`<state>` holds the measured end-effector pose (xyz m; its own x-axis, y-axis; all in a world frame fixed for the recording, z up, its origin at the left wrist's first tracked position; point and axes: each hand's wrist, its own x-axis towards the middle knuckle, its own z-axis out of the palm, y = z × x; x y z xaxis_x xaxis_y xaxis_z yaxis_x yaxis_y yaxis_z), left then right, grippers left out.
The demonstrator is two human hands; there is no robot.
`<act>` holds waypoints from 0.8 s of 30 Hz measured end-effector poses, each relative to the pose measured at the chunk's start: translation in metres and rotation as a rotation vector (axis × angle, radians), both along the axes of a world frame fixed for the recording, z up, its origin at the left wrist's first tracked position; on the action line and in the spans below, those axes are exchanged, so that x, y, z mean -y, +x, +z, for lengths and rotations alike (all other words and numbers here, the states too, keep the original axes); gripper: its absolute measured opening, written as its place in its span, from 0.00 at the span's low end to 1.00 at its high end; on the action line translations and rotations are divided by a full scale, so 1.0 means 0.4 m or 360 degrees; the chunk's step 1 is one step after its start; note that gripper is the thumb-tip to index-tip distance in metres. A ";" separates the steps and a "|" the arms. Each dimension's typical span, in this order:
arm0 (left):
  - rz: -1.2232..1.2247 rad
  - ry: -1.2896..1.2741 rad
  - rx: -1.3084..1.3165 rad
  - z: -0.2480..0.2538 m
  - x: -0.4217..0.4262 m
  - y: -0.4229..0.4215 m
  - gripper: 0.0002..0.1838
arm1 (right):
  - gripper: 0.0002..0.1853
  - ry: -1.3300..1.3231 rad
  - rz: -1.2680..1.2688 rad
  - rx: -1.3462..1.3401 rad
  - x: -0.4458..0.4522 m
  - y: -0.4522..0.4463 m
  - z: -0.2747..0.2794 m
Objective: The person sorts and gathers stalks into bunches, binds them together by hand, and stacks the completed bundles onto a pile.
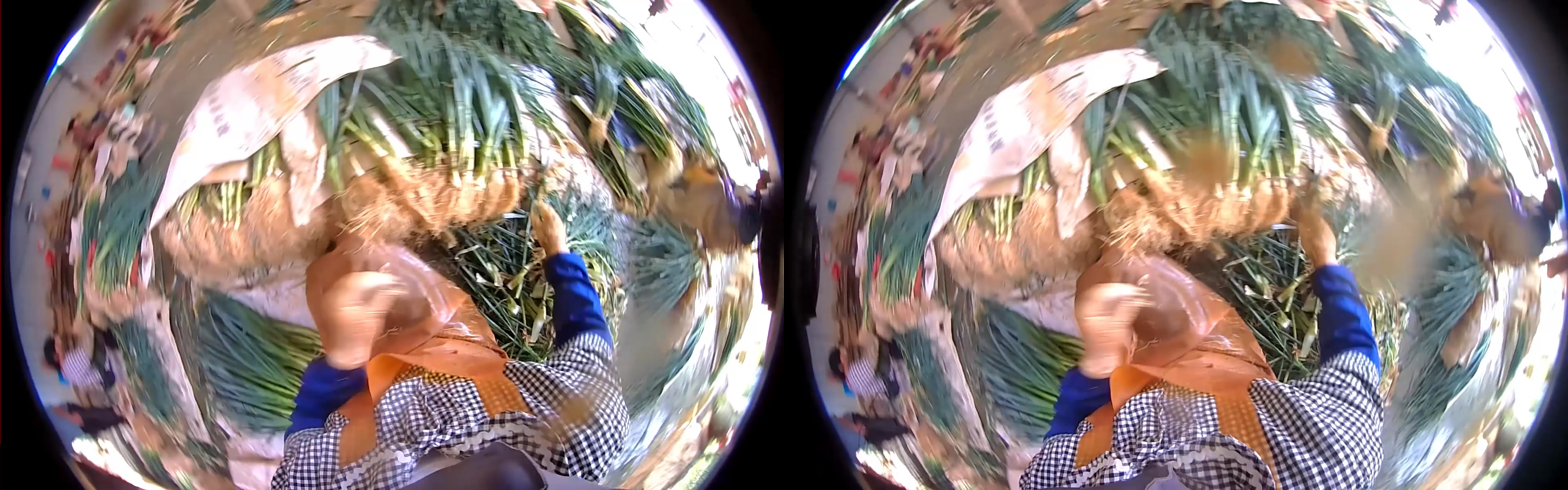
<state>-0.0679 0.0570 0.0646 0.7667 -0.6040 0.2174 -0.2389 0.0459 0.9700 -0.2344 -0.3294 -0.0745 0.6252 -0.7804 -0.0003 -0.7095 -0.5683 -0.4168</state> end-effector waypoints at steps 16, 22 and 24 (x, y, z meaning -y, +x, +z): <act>-0.0769 0.0441 -0.0596 -0.269 0.398 -0.038 0.20 | 0.12 0.0920 -0.0321 0.0819 0.196 0.265 0.132; -0.0812 -0.0048 -0.1412 -0.343 0.507 -0.081 0.30 | 0.10 0.1669 0.0411 0.0929 -0.128 0.164 0.076; -0.0825 0.0153 -0.1682 -0.330 0.484 -0.086 0.28 | 0.12 0.1636 0.0177 0.0863 -0.183 0.176 0.099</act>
<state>-0.1022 -0.1366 -0.0673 0.1971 -0.8755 -0.4411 0.7103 -0.1826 0.6798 -0.1639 -0.2562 -0.0347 0.8022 -0.5090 -0.3122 -0.2647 0.1655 -0.9500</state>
